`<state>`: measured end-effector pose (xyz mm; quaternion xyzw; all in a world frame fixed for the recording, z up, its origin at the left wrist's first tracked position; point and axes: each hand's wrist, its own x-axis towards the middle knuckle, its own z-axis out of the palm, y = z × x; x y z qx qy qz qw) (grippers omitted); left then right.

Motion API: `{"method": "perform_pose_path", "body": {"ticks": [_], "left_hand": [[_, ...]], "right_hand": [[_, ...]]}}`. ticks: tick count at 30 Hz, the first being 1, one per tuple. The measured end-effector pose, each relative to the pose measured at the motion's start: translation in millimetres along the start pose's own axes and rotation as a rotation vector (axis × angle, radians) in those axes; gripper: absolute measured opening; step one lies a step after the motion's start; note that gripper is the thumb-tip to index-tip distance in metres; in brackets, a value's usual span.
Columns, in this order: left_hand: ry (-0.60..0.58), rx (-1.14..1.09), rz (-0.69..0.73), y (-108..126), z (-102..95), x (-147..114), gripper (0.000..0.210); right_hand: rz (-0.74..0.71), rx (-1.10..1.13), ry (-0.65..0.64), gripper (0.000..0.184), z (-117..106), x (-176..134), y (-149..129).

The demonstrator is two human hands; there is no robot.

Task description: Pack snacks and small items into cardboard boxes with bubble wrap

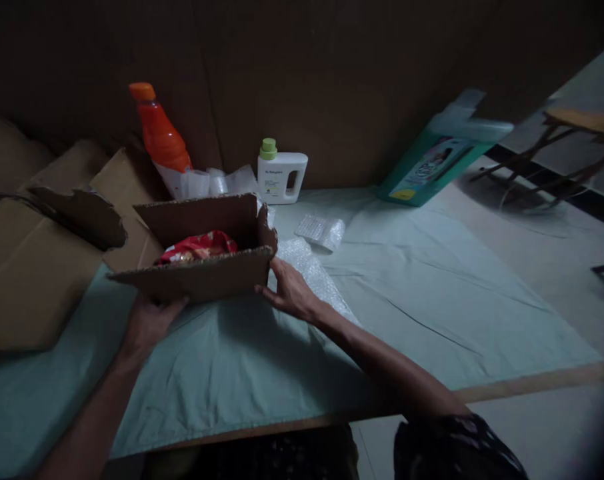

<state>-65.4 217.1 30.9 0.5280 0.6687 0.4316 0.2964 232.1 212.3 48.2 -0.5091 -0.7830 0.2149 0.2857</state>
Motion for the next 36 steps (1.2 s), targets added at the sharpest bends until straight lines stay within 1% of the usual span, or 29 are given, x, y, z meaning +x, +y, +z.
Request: {"method": "perform_pose_path", "body": {"ticks": [2,3,5,7,9,10,11,13,14,16,18,20,22,24,25,26,27,28,29,31,32,34,36], "left_hand": [[0.02,-0.065,-0.009,6.6,12.5,16.4,0.069],[0.004,-0.109,-0.01,6.0,15.3,19.3,0.075],[-0.02,-0.159,-0.01,-3.5,13.2,12.2,0.087],[0.007,-0.123,0.015,-19.2,4.5,-11.3,0.095],[0.048,-0.045,0.089,-32.3,-3.7,-44.7,0.094],[0.045,-0.014,0.121,-35.6,-5.5,-62.3,0.09],[0.026,0.012,0.141,-36.3,-5.3,-78.9,0.084],[-0.034,0.071,0.151,-30.7,0.7,-106.0,0.072],[-0.069,0.103,0.154,-25.7,5.5,-115.8,0.066],[-0.127,0.153,0.191,-14.7,16.4,-128.5,0.058],[-0.165,0.172,0.266,-4.8,26.3,-135.4,0.052],[-0.19,0.168,0.339,3.5,33.7,-141.5,0.047],[-0.231,0.154,0.362,10.2,38.1,-149.6,0.041],[-0.285,0.132,0.342,14.2,39.1,-159.1,0.036],[-0.305,0.118,0.324,14.8,38.5,-163.5,0.034],[-0.315,0.102,0.303,14.4,37.4,-167.2,0.032],[-0.315,0.083,0.282,13.5,36.1,-169.8,0.031],[-0.309,0.062,0.259,12.4,35.0,-171.3,0.03],[-0.302,0.039,0.232,11.8,34.6,-171.6,0.029],[-0.322,-0.032,0.166,14.7,37.7,-169.0,0.03],[-0.346,-0.095,0.127,19.0,41.6,-166.5,0.034],[-0.432,-0.289,0.036,33.5,54.1,-161.4,0.051],[-0.545,-0.525,-0.062,52.6,69.6,-158.4,0.072]], "right_hand": [[-0.003,-0.003,0.015,0.06,-11.7,10.3,15.1],[-0.005,-0.018,0.034,0.057,-19.1,8.3,23.4],[0.022,-0.071,0.079,0.046,-35.4,-10.3,41.0],[0.126,-0.175,0.107,0.037,-49.7,-43.0,56.5],[0.283,-0.333,0.093,0.032,-56.5,-80.0,64.0],[0.34,-0.406,0.069,0.031,-56.7,-97.0,63.4],[0.358,-0.458,0.03,0.03,-55.5,-111.5,60.1],[0.291,-0.501,-0.023,0.026,-52.7,-130.0,48.4],[0.237,-0.514,-0.009,0.024,-53.2,-133.0,42.4],[0.178,-0.561,0.094,0.022,-60.2,-125.2,36.0],[0.198,-0.612,0.194,0.023,-73.0,-100.6,41.6],[0.243,-0.598,0.224,0.027,-85.9,-64.6,58.3],[0.296,-0.494,0.26,0.031,-95.6,-26.6,79.9],[0.343,-0.375,0.321,0.022,-103.6,3.0,98.3],[0.361,-0.329,0.359,0.016,-108.0,12.2,104.3],[0.375,-0.298,0.396,0.015,-113.0,16.8,107.5],[0.381,-0.287,0.427,0.02,-118.6,16.7,107.6],[0.374,-0.244,0.466,0.026,-124.4,12.3,104.5],[0.354,-0.145,0.506,0.031,-129.8,4.1,98.4],[0.306,0.209,0.548,0.032,-135.6,-20.2,77.6],[0.298,0.427,0.537,0.032,-134.5,-34.3,64.0],[0.335,0.794,0.455,0.033,-121.6,-61.8,33.3],[0.414,0.97,0.346,0.032,-96.5,-85.6,3.5]]}}
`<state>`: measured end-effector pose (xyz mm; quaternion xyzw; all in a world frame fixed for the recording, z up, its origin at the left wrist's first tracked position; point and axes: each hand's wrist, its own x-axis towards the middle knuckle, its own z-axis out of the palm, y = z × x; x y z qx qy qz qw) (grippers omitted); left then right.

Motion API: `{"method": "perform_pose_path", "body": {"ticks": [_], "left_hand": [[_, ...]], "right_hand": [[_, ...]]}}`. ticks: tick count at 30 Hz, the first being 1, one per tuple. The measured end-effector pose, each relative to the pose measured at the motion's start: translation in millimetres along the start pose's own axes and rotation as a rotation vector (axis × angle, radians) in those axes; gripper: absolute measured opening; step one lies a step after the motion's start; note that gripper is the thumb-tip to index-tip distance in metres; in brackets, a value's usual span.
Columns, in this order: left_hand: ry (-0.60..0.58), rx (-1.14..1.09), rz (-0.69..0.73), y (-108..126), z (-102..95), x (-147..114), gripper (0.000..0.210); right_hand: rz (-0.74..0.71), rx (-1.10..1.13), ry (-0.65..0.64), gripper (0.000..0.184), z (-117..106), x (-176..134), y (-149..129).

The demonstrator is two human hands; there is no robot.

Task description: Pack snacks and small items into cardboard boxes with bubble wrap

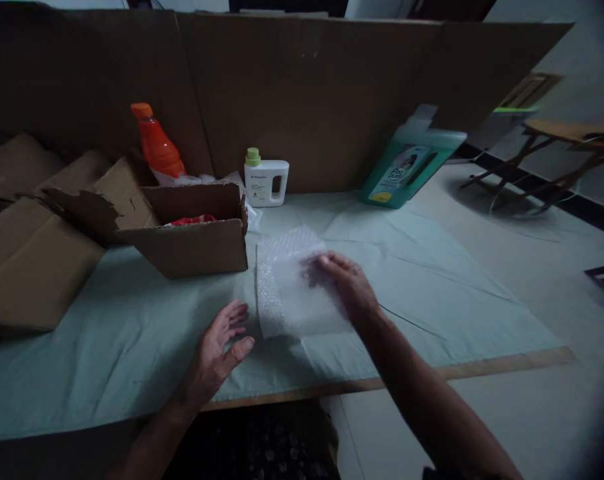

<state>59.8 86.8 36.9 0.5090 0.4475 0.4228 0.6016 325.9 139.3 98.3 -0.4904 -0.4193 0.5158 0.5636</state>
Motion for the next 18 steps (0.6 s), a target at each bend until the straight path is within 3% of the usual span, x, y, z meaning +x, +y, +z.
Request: {"method": "perform_pose_path", "body": {"ticks": [2,4,6,8,10,13,15,18], "left_hand": [[-0.088,-0.188,-0.054,9.0,17.4,7.4,0.077],[-0.08,-0.278,-0.104,14.9,24.4,7.6,0.063],[0.028,-0.304,-0.163,17.4,15.9,0.1,0.05],[0.171,-0.295,-0.227,17.9,-6.4,-13.3,0.049],[0.273,-0.264,-0.267,17.5,-34.2,-28.5,0.055],[0.334,-0.236,-0.269,16.3,-64.1,-46.1,0.061],[0.311,-0.215,-0.238,16.2,-68.1,-52.1,0.061],[0.198,-0.168,-0.201,19.0,-56.2,-54.8,0.064]], "right_hand": [[0.081,0.059,-0.066,0.032,23.1,-31.5,16.9],[0.085,0.004,-0.164,0.034,36.4,-55.0,32.8],[0.016,-0.173,-0.217,0.034,34.6,-67.3,41.6],[-0.065,-0.385,-0.168,0.034,19.8,-65.0,42.7],[-0.103,-0.633,-0.1,0.032,0.8,-47.4,40.5],[-0.085,-1.055,-0.066,0.026,-14.5,-2.4,43.3],[-0.075,-1.204,-0.011,0.029,-9.6,27.9,51.8],[-0.106,-1.227,0.043,0.025,12.0,57.4,67.7]]}}
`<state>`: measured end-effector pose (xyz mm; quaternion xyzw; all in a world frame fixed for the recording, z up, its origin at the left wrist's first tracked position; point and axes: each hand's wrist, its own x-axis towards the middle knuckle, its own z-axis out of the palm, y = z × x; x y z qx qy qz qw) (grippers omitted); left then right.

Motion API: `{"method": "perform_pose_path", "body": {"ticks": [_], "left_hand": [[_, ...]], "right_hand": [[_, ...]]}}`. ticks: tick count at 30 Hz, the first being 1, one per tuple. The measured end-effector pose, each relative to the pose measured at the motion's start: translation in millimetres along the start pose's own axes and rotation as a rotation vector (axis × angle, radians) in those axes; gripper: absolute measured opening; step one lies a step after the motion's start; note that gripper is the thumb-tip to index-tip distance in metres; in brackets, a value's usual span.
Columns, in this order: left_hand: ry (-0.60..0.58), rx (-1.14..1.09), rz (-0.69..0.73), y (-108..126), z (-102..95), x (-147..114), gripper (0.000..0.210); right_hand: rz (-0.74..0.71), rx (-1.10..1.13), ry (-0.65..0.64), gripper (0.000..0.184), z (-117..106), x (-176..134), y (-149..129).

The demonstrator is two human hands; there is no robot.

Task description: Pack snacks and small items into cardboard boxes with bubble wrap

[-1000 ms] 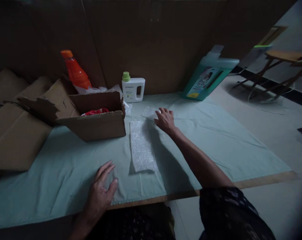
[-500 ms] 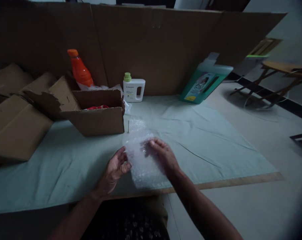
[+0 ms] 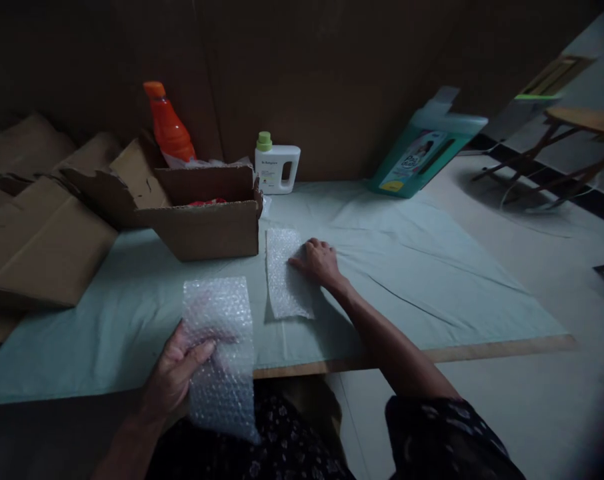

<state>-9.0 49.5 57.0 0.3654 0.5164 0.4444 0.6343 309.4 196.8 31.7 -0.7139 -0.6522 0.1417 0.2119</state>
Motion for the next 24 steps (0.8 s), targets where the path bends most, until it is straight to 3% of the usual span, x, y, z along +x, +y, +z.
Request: {"method": "perform_pose_path", "body": {"ticks": [3,7,12,14,17,20,24], "left_hand": [[-0.068,-0.006,0.013,2.8,14.6,-1.1,0.073],[-0.172,-0.019,0.025,5.5,20.9,6.6,0.079],[-0.349,-0.02,0.006,7.0,38.3,25.5,0.069],[-0.412,-0.02,0.026,9.9,56.8,41.2,0.066],[-0.492,-0.017,-0.014,13.0,93.0,79.6,0.076],[-0.411,0.084,-0.087,8.0,126.5,126.3,0.081],[-0.275,0.23,-0.083,-8.1,147.9,169.5,0.079]], "right_hand": [[-0.028,0.058,0.021,0.006,15.1,5.3,-10.8],[-0.002,0.221,0.042,0.018,2.0,-9.1,-2.7],[-0.006,0.757,0.142,0.027,-62.8,-43.7,19.5],[0.039,0.95,0.204,0.031,-94.1,-58.8,26.1],[0.125,1.036,0.296,0.033,-130.5,-75.1,32.8],[0.196,1.092,0.296,0.03,-143.8,-82.2,37.0],[0.259,1.203,0.156,0.032,-130.6,-88.4,41.7]]}}
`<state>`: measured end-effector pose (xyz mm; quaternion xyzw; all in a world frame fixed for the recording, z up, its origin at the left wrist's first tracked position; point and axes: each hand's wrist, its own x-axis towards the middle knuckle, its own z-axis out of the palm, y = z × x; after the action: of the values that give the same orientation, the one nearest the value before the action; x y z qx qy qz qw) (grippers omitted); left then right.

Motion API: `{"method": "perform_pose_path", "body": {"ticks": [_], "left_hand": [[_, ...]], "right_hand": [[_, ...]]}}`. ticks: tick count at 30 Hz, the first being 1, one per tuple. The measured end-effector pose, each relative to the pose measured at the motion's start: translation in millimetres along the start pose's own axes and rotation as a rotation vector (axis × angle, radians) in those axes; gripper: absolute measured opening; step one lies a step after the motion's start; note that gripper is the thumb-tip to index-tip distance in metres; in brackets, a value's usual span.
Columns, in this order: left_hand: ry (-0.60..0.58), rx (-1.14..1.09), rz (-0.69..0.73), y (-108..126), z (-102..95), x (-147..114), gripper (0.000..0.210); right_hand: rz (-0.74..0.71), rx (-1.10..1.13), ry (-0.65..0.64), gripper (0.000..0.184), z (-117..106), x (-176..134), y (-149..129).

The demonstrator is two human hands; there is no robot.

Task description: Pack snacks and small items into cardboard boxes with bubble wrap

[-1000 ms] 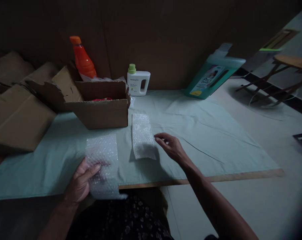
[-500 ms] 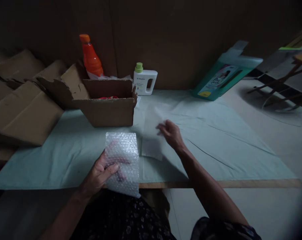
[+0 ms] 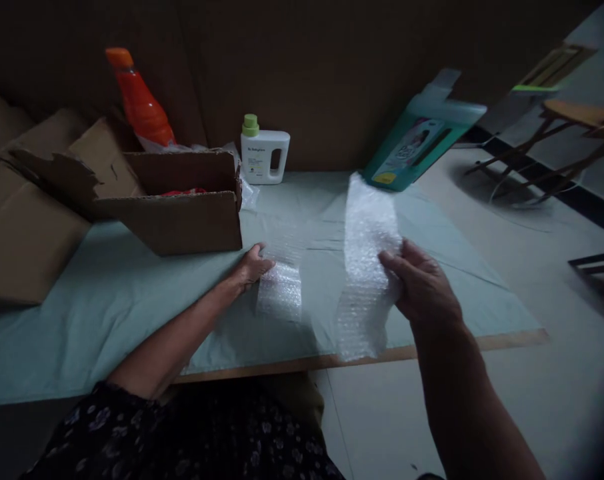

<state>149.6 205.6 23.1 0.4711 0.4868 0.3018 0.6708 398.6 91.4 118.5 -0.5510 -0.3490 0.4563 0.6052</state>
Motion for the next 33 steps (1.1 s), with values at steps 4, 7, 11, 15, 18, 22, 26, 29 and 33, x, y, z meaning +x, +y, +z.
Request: {"method": "perform_pose_path", "body": {"ticks": [4,7,11,15,18,22,26,29,33], "left_hand": [[0.057,0.066,0.037,-4.7,6.0,21.3,0.078],[0.118,0.136,0.081,3.0,13.4,35.9,0.079],[0.201,0.242,0.17,12.6,11.4,41.7,0.077],[0.265,0.364,0.336,0.6,-9.9,7.1,0.075],[0.204,0.461,0.471,-15.2,-20.4,-28.5,0.053],[-0.018,0.707,0.732,-24.7,-18.4,-45.7,0.049],[-0.223,0.996,0.79,-24.8,-15.7,-35.5,0.057],[-0.275,1.116,0.733,-25.4,-16.0,-31.7,0.054],[-0.229,1.117,0.673,-23.6,-14.1,-32.2,0.05]], "right_hand": [[0.112,0.041,-0.06,0.04,7.2,-6.2,26.7],[0.175,0.053,-0.112,0.047,19.6,-7.0,49.0],[0.276,-0.044,-0.203,0.055,34.0,-0.7,78.5],[0.299,-0.217,-0.174,0.07,35.1,4.5,95.4],[0.265,-0.25,-0.164,0.075,39.0,6.4,99.7],[0.298,-0.204,-0.182,0.076,50.5,8.8,102.6],[0.277,-0.393,-0.226,0.081,34.7,-2.7,98.4],[0.09,-0.786,-0.235,0.065,7.4,-30.9,90.5],[-0.398,-1.285,-0.413,0.049,-5.6,-73.0,87.8]]}}
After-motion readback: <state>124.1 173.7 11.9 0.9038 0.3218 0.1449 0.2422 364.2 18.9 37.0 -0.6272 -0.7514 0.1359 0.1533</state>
